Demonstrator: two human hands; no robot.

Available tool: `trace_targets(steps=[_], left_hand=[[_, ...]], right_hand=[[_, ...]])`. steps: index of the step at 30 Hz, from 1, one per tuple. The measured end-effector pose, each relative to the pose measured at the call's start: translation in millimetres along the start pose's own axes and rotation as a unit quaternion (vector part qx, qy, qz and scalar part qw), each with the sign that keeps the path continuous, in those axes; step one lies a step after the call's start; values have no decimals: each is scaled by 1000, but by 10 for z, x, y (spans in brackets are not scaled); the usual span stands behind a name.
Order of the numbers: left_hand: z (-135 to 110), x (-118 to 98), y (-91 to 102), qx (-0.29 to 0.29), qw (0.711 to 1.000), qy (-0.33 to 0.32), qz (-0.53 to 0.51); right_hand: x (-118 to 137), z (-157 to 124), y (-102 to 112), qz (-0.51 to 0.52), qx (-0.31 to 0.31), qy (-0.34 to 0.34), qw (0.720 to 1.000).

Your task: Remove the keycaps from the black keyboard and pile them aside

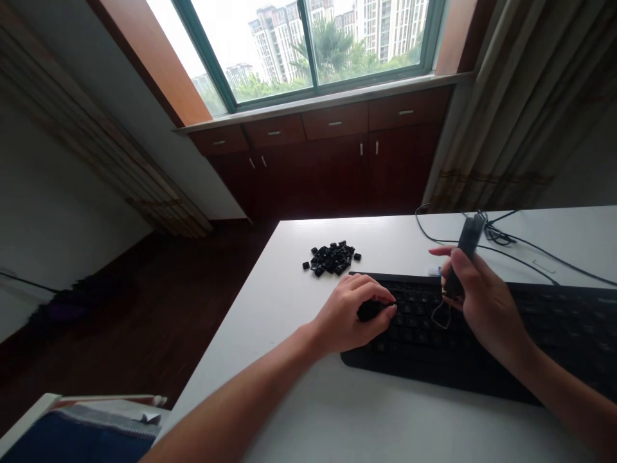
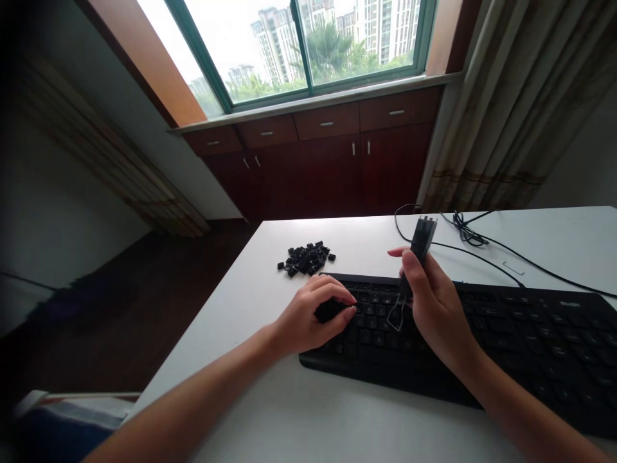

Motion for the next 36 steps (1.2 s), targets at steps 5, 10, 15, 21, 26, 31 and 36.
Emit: trace_targets(steps=[5,10,15,21,26,31,36], left_hand=[[-1,-31,-33,26,999,-22,17],[2,-36,-37,39,999,-21,30],[-13,-39,-35,42,998,-21,36],[-18,-36,-44,51,998,-26,41],[-23,-30,-45,55,997,-28,44],[-23,-32,-44,50,997,-38,37],[-8,-26,-51,51,997,-39,31]], right_hand=[[64,-88,-33,5,51,78,996],[20,-105,-29,-14,43,82,996],[8,-57,-54,-29,47,50,997],[32,-5,-128,-85,84,35,992],[55,-24,-110,-81,91,46,992],[69,-68,-87,-83,127,72,986],[68,-89,-76,-82,132,104,982]])
Point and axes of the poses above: each hand's wrist, its own z-axis towards the middle knuckle, its own y-axis out of the back of the hand, x = y × z, the point moved 4 cm from there along z, towards the middle knuckle, and after that the axes turned 6 degrees about -x, right-handed, at the moved point
